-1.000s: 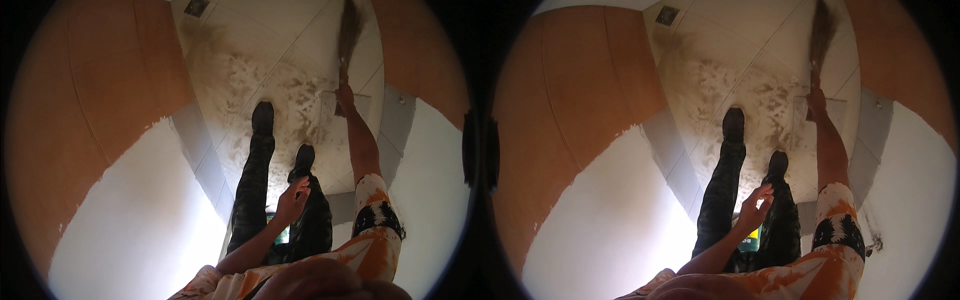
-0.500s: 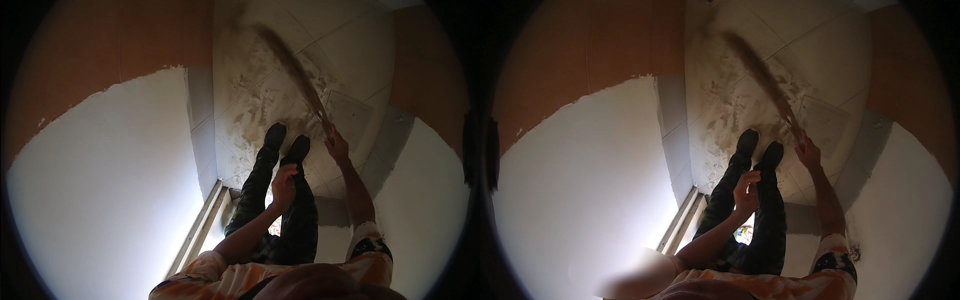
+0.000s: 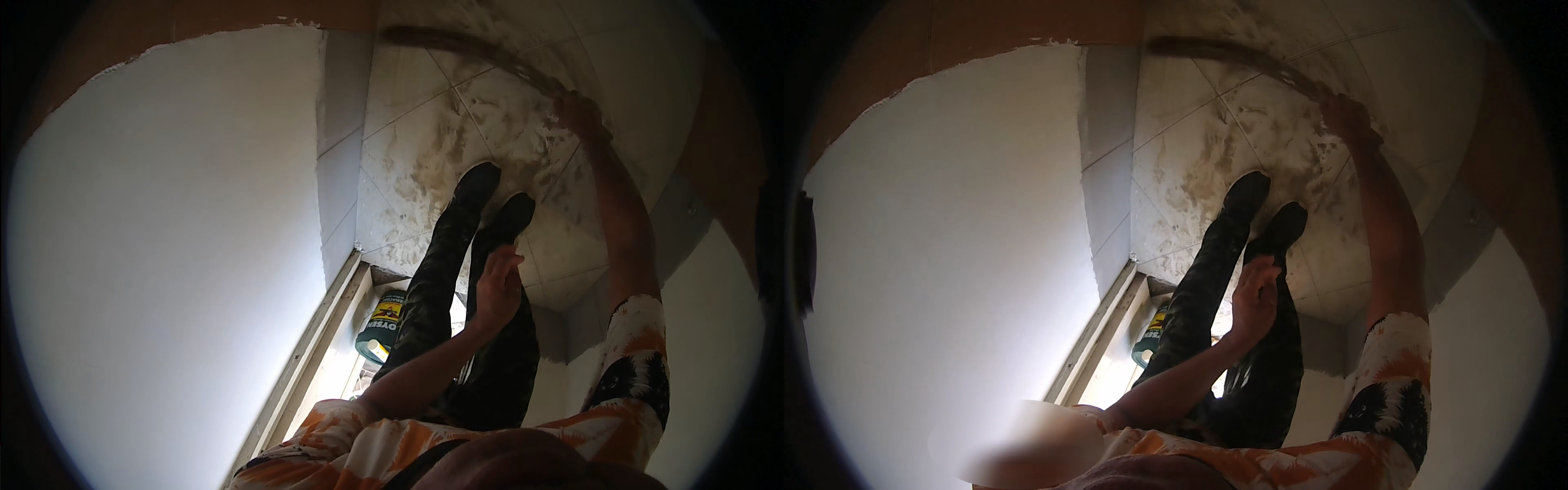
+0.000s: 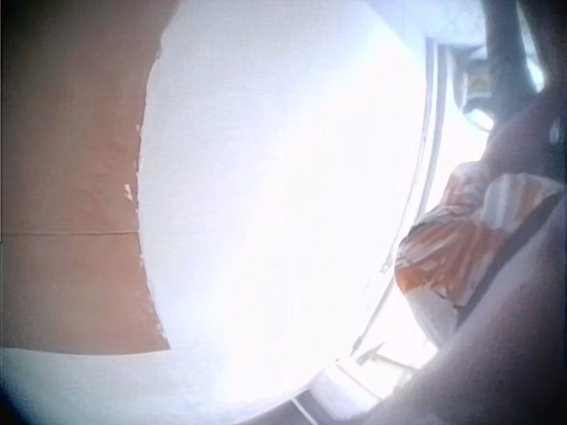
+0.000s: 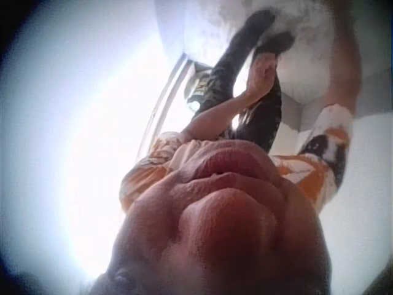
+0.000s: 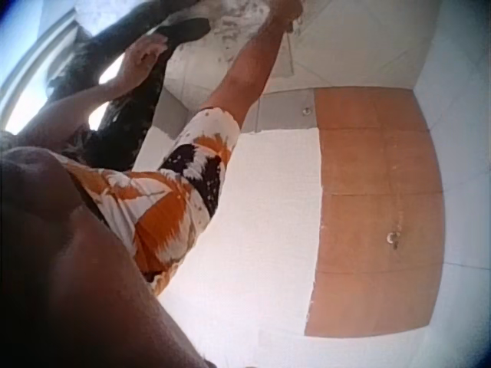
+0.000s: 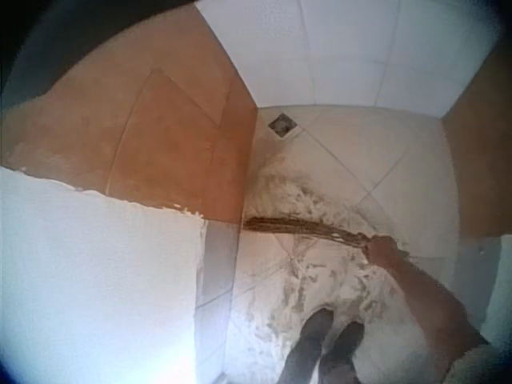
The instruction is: The person sweeps a tiled floor with a traditional broom, gathering dust and debris into a pile. They then pick up a tube of sealant and apply it to a wall fixture before resuming sweeping.
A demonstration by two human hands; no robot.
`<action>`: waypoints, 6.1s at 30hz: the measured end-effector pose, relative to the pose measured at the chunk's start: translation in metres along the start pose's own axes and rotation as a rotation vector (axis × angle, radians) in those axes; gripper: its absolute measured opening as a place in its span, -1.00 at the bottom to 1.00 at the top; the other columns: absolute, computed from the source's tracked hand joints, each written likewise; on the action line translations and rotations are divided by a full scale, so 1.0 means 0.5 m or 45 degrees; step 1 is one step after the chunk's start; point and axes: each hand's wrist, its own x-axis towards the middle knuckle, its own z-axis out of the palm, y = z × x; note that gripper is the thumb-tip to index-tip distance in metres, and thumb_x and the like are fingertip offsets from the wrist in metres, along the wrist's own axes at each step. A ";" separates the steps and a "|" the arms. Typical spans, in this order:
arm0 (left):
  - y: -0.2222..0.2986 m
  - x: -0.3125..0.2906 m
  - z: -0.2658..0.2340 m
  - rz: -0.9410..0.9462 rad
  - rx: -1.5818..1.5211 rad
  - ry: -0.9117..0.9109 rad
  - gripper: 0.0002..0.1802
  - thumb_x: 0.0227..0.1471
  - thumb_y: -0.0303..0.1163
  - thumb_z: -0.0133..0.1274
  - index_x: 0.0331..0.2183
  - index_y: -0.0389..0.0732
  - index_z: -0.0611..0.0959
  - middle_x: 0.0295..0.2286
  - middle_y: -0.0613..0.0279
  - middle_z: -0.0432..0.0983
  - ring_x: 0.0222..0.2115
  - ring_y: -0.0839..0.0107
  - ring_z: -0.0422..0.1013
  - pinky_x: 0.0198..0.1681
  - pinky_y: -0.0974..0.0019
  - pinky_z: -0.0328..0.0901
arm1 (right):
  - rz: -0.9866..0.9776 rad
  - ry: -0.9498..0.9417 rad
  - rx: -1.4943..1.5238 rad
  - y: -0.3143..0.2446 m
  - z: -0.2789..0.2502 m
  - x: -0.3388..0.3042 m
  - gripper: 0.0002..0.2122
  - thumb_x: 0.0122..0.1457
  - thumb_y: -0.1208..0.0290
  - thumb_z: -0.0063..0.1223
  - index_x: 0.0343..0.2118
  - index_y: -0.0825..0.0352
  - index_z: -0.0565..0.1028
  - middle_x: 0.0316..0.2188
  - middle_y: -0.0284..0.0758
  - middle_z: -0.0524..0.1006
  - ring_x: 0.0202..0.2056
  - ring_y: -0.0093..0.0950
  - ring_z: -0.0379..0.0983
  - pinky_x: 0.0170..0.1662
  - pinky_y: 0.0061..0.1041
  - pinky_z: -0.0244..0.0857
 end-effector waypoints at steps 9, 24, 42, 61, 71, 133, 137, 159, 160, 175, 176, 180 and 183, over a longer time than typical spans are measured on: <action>-0.007 -0.006 -0.005 -0.092 -0.025 0.014 -0.81 0.15 -0.66 0.06 -0.17 -0.29 0.62 0.00 -0.06 0.52 -0.09 0.06 0.56 -0.09 0.17 0.47 | 0.030 0.132 0.824 0.086 -0.252 -0.030 -0.45 0.40 0.03 -0.05 0.41 0.01 0.26 -0.04 -0.12 0.65 0.02 -0.27 0.60 0.16 -0.25 0.39; -0.001 0.002 0.018 -0.163 -0.015 0.017 -0.71 0.10 -0.69 0.05 -0.13 -0.23 0.61 0.01 -0.06 0.50 -0.18 0.05 0.58 -0.19 0.18 0.49 | -0.095 -0.202 0.060 -0.031 -0.012 -0.032 -0.46 0.40 0.05 -0.10 0.43 -0.18 0.18 0.01 -0.19 0.60 -0.04 -0.13 0.60 0.04 -0.13 0.47; 0.028 0.022 0.052 -0.095 -0.068 -0.041 -0.71 0.02 -0.76 0.04 -0.22 -0.22 0.61 -0.10 0.01 0.57 -0.13 -0.02 0.57 -0.19 0.11 0.51 | -0.529 -0.455 0.095 -0.080 -0.026 -0.243 -0.40 0.34 0.11 0.10 0.41 -0.09 0.22 -0.27 -0.19 0.63 -0.29 -0.20 0.62 -0.14 -0.19 0.51; 0.040 0.043 0.053 -0.115 0.068 -0.111 -0.78 0.15 -0.64 0.04 -0.14 -0.25 0.61 0.00 -0.08 0.50 -0.09 -0.02 0.55 -0.12 0.14 0.50 | -0.091 0.000 0.429 0.197 -0.026 -0.224 -0.40 0.35 0.08 0.04 0.43 -0.09 0.18 -0.14 -0.14 0.62 -0.14 -0.17 0.61 0.01 -0.16 0.45; 0.028 0.038 0.058 -0.024 0.098 -0.195 -0.68 0.07 -0.73 0.03 -0.12 -0.27 0.62 -0.02 -0.05 0.48 -0.25 0.22 0.57 -0.22 0.29 0.48 | 0.240 0.093 -0.039 0.363 -0.054 -0.077 -0.46 0.41 0.02 -0.08 0.42 -0.21 0.17 -0.14 -0.16 0.60 -0.16 -0.20 0.64 -0.06 -0.20 0.55; -0.114 0.269 -0.327 0.306 0.248 -0.187 -0.67 0.22 -0.60 0.00 0.03 -0.37 0.53 0.16 0.01 0.32 -0.17 0.35 0.49 -0.04 0.28 0.40 | 1.765 0.792 1.731 -0.551 0.136 -0.256 -0.58 0.29 0.19 0.14 -0.04 0.45 0.31 -0.41 0.15 0.61 -0.28 0.17 0.59 -0.24 0.02 0.42; -0.113 0.259 -0.321 0.350 0.291 -0.110 -0.64 0.20 -0.62 -0.02 0.04 -0.37 0.52 0.15 0.02 0.31 -0.17 0.32 0.50 -0.04 0.29 0.40 | 1.500 0.705 1.812 -0.580 0.100 -0.271 -0.62 0.27 0.24 0.14 -0.08 0.47 0.34 -0.47 -0.01 0.60 -0.36 0.01 0.61 -0.25 -0.06 0.44; -0.093 0.257 -0.254 0.269 0.519 -0.218 -0.69 0.23 -0.55 -0.03 0.00 -0.40 0.57 0.13 0.05 0.34 -0.13 0.29 0.49 -0.07 0.26 0.40 | 1.863 0.911 1.583 -0.312 0.123 -0.524 -0.45 0.15 0.35 0.15 0.21 0.37 0.30 -0.11 0.00 0.57 -0.21 -0.13 0.57 -0.22 -0.20 0.49; -0.089 0.257 -0.248 0.251 0.495 -0.209 -0.69 0.23 -0.56 -0.03 -0.01 -0.40 0.57 0.14 0.05 0.33 -0.12 0.29 0.49 -0.07 0.26 0.40 | 1.817 0.973 1.574 -0.321 0.117 -0.528 -0.47 0.17 0.36 0.15 0.21 0.33 0.31 -0.17 -0.08 0.58 -0.33 -0.23 0.58 -0.35 -0.24 0.52; -0.072 0.266 -0.216 0.211 0.434 -0.209 -0.72 0.18 -0.61 -0.01 -0.07 -0.39 0.60 0.10 -0.01 0.37 -0.03 0.22 0.45 -0.01 0.25 0.42 | 1.493 0.490 1.597 -0.215 -0.073 -0.243 -0.20 0.23 0.20 0.09 0.47 0.23 -0.03 -0.14 0.21 0.60 -0.08 0.17 0.56 0.06 0.02 0.40; -0.070 0.268 -0.214 0.170 0.373 -0.191 -0.73 0.18 -0.61 -0.01 -0.07 -0.38 0.60 0.08 -0.01 0.38 -0.04 0.24 0.45 -0.01 0.26 0.42 | 1.437 0.595 1.606 -0.211 -0.062 -0.259 -0.18 0.23 0.19 0.10 0.48 0.22 -0.05 -0.14 0.21 0.60 -0.09 0.17 0.56 0.04 0.02 0.41; -0.060 0.270 -0.208 0.130 0.382 -0.135 -0.75 0.18 -0.62 0.00 -0.10 -0.34 0.62 0.04 0.03 0.41 -0.07 0.28 0.44 -0.04 0.31 0.40 | 1.714 0.764 1.532 -0.123 0.060 -0.303 -0.14 0.22 0.20 0.17 0.47 0.32 -0.06 -0.11 0.20 0.60 -0.09 0.14 0.57 0.00 -0.04 0.44; -0.062 0.273 -0.203 0.307 0.323 -0.216 -0.67 0.17 -0.64 0.02 -0.02 -0.28 0.60 0.11 0.12 0.37 -0.21 0.40 0.47 -0.17 0.36 0.38 | 1.549 0.674 1.341 -0.060 0.138 -0.265 -0.15 0.21 0.22 0.19 0.49 0.18 -0.04 -0.19 0.19 0.62 -0.17 0.14 0.59 -0.08 -0.04 0.48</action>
